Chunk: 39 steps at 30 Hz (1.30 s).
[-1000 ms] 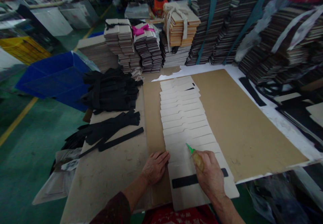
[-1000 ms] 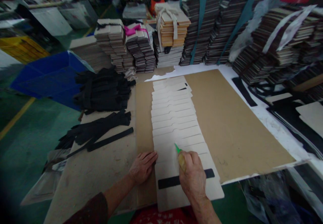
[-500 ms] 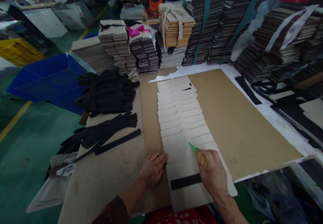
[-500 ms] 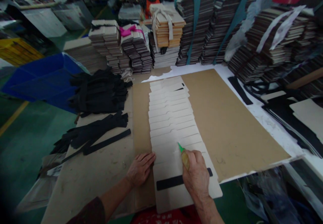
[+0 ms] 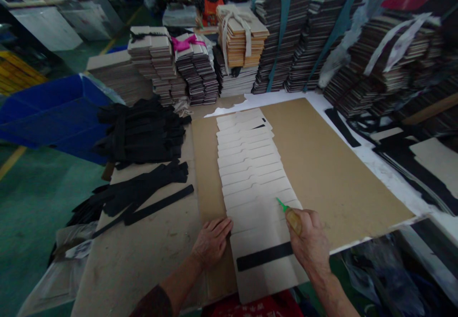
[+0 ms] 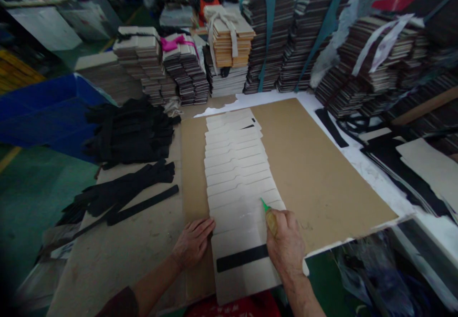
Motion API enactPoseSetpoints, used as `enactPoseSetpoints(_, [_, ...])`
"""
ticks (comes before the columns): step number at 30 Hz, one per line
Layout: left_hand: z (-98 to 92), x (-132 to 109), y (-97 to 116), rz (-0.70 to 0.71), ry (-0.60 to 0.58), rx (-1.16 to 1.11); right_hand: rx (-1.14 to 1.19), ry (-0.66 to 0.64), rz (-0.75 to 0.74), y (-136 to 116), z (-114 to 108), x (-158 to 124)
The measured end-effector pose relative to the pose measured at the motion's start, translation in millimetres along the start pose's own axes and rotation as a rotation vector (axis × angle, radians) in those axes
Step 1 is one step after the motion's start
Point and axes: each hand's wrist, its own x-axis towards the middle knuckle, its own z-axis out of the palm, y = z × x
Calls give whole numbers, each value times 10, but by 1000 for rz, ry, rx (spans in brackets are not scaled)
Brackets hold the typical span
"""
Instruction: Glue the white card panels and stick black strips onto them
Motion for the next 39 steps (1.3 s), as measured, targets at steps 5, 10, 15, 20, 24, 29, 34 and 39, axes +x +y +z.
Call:
enactPoseSetpoints(5, [-6, 4, 2, -4, 4, 7, 88, -59, -100, -23, 6, 13])
enactPoseSetpoints(10, [23, -20, -8, -13, 7, 13, 24, 19, 3, 69, 5, 34])
enactPoseSetpoints(15, [30, -24, -6, -9, 3, 18, 75, -52, -79, 68, 24, -2])
enactPoseSetpoints(20, [-12, 0, 0, -9, 9, 20, -22, 79, 51, 267, -5, 93])
enactPoseSetpoints(24, [-24, 5, -3, -5, 24, 18, -2, 7, -19, 295, -35, 115])
enactPoseSetpoints(29, [-5, -5, -1, -4, 23, 21, -19, 62, 26, 344, -70, 145])
enactPoseSetpoints(34, [-9, -1, 7, -6, 20, 20, 21, 64, 18, 407, -28, 171])
enactPoseSetpoints(39, [-12, 8, 2, -9, 20, 19, 40, 67, 51, 385, 0, 133])
